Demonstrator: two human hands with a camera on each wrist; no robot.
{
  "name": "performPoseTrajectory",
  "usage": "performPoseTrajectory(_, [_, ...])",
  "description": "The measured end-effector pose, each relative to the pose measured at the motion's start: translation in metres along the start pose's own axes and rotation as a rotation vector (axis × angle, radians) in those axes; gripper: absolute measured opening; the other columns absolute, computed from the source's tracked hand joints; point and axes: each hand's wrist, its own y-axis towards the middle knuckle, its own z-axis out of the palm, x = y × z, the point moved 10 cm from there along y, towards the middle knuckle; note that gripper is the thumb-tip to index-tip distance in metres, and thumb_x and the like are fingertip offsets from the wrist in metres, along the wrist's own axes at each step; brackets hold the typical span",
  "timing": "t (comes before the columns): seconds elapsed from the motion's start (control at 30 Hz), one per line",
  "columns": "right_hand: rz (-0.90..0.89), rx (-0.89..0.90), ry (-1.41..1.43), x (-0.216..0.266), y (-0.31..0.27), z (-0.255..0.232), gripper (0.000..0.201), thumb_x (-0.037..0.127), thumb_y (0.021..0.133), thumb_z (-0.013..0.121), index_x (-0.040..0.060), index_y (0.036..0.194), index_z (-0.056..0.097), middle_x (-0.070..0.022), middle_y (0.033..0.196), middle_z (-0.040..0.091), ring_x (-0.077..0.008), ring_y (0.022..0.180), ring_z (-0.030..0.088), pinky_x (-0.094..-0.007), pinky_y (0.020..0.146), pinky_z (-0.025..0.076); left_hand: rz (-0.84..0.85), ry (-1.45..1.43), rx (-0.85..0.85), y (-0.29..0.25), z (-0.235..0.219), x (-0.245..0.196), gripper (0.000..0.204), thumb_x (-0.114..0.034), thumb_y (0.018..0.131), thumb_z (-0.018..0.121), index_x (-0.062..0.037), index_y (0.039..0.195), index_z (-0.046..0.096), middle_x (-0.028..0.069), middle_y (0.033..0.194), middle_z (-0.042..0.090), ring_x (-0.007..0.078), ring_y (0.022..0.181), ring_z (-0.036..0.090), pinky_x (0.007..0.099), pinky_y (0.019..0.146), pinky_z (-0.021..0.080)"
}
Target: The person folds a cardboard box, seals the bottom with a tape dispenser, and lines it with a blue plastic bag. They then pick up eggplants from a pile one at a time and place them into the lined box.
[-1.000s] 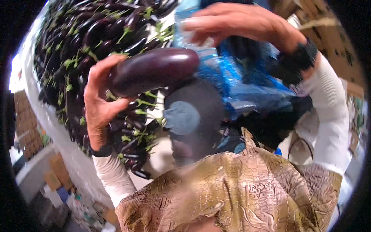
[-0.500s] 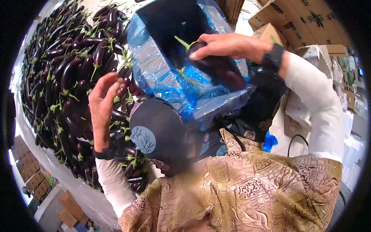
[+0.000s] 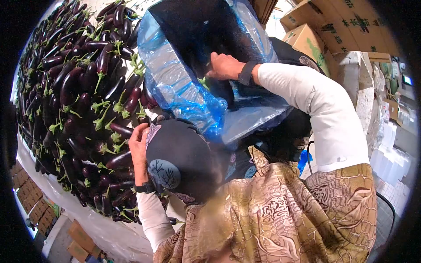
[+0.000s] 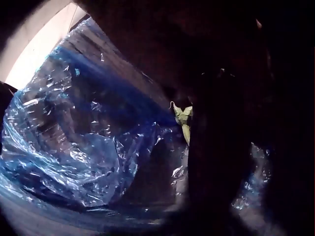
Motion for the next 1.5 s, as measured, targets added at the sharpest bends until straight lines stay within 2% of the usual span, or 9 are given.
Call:
performPoseTrajectory(0.37, [-0.287,0.005,-0.308,0.002,0.022,0.024,0.018,0.019,0.092,0.055,0.0005,0.090,0.057,-0.0204,0.087,0.065,-0.0376,0.087,0.066,-0.0473,0.071,0.052,-0.150,-0.029,-0.065,-0.040,-0.002,0.055,0.031,-0.014,0.089,0.061,0.0018,0.115,0.061,0.0072,0.095,0.067,0.0136,0.084,0.065,0.0254,0.075,0.050])
performPoseTrajectory(0.4, [-0.180,0.059,0.053,-0.024,0.029,0.033,0.019,0.020,0.094,0.052,0.0018,0.091,0.057,-0.0162,0.081,0.064,-0.0314,0.077,0.065,-0.0434,0.065,0.051,-0.131,0.060,-0.090,-0.047,-0.010,0.061,0.030,-0.013,0.090,0.060,0.0022,0.115,0.060,0.0079,0.096,0.068,0.0135,0.084,0.065,0.0249,0.075,0.050])
performPoseTrajectory(0.47, [-0.261,0.117,-0.235,-0.044,0.056,0.058,0.021,0.023,0.097,0.050,0.0039,0.101,0.056,-0.0139,0.080,0.060,-0.0258,0.067,0.060,-0.0373,0.056,0.048,-0.207,-0.070,-0.212,-0.067,-0.031,0.084,0.029,-0.012,0.091,0.058,0.0031,0.115,0.060,0.0094,0.098,0.068,0.0125,0.083,0.065,0.0228,0.073,0.049])
performPoseTrajectory(0.6, [-0.119,0.294,0.099,-0.023,0.020,0.028,0.037,0.017,0.093,0.059,0.0031,0.125,0.050,-0.0189,0.093,0.067,-0.0274,0.082,0.069,-0.0366,0.059,0.054,-0.261,-0.206,-0.481,-0.122,-0.088,0.119,0.028,-0.012,0.090,0.059,0.0054,0.113,0.059,0.0103,0.096,0.068,0.0132,0.083,0.066,0.0241,0.071,0.051])
performPoseTrajectory(0.8, [-0.277,0.300,-0.173,0.018,-0.011,-0.012,0.040,0.014,0.090,0.059,-0.0013,0.125,0.053,-0.0197,0.096,0.067,-0.0244,0.077,0.068,-0.0337,0.061,0.053,-0.424,-0.374,-0.779,-0.217,-0.122,0.215,0.022,-0.007,0.090,0.056,0.0030,0.108,0.061,0.0076,0.090,0.066,0.0129,0.077,0.064,0.0217,0.068,0.051])
performPoseTrajectory(0.97, [-0.369,0.220,-0.120,0.061,-0.053,-0.042,0.038,0.014,0.089,0.058,-0.0015,0.124,0.054,-0.0180,0.080,0.066,-0.0234,0.071,0.065,-0.0352,0.067,0.051,-0.355,0.056,-0.902,-0.228,-0.146,0.207,0.026,-0.007,0.086,0.056,-0.0001,0.110,0.062,0.0108,0.093,0.067,0.0201,0.082,0.064,0.0305,0.075,0.051])
performPoseTrajectory(1.13, [-0.361,0.253,-0.102,0.084,-0.085,-0.049,0.040,0.016,0.090,0.059,0.0008,0.126,0.053,-0.0186,0.080,0.066,-0.0240,0.072,0.064,-0.0357,0.068,0.049,0.210,0.795,-0.808,-0.155,-0.141,0.102,0.045,-0.004,0.077,0.062,-0.0065,0.121,0.056,0.0174,0.125,0.053,0.0348,0.118,0.048,0.0477,0.096,0.038])
performPoseTrajectory(1.27, [-0.419,0.221,-0.121,0.089,-0.104,-0.073,0.044,0.025,0.092,0.059,0.0053,0.130,0.052,-0.0135,0.091,0.064,-0.0219,0.080,0.062,-0.0355,0.069,0.050,0.244,1.261,-0.457,-0.083,-0.115,0.061,0.061,-0.005,0.072,0.063,-0.0109,0.131,0.049,0.0113,0.136,0.046,0.0332,0.128,0.040,0.0463,0.093,0.037])
performPoseTrajectory(1.5, [-0.355,0.039,-0.015,0.038,-0.112,-0.126,0.060,0.052,0.090,0.058,0.0092,0.132,0.053,-0.0158,0.109,0.064,-0.0241,0.088,0.067,-0.0358,0.075,0.057,0.330,1.538,-0.239,-0.028,-0.108,0.067,0.040,-0.003,0.070,0.063,-0.0093,0.109,0.056,0.0102,0.108,0.054,0.0303,0.107,0.051,0.0436,0.089,0.040])
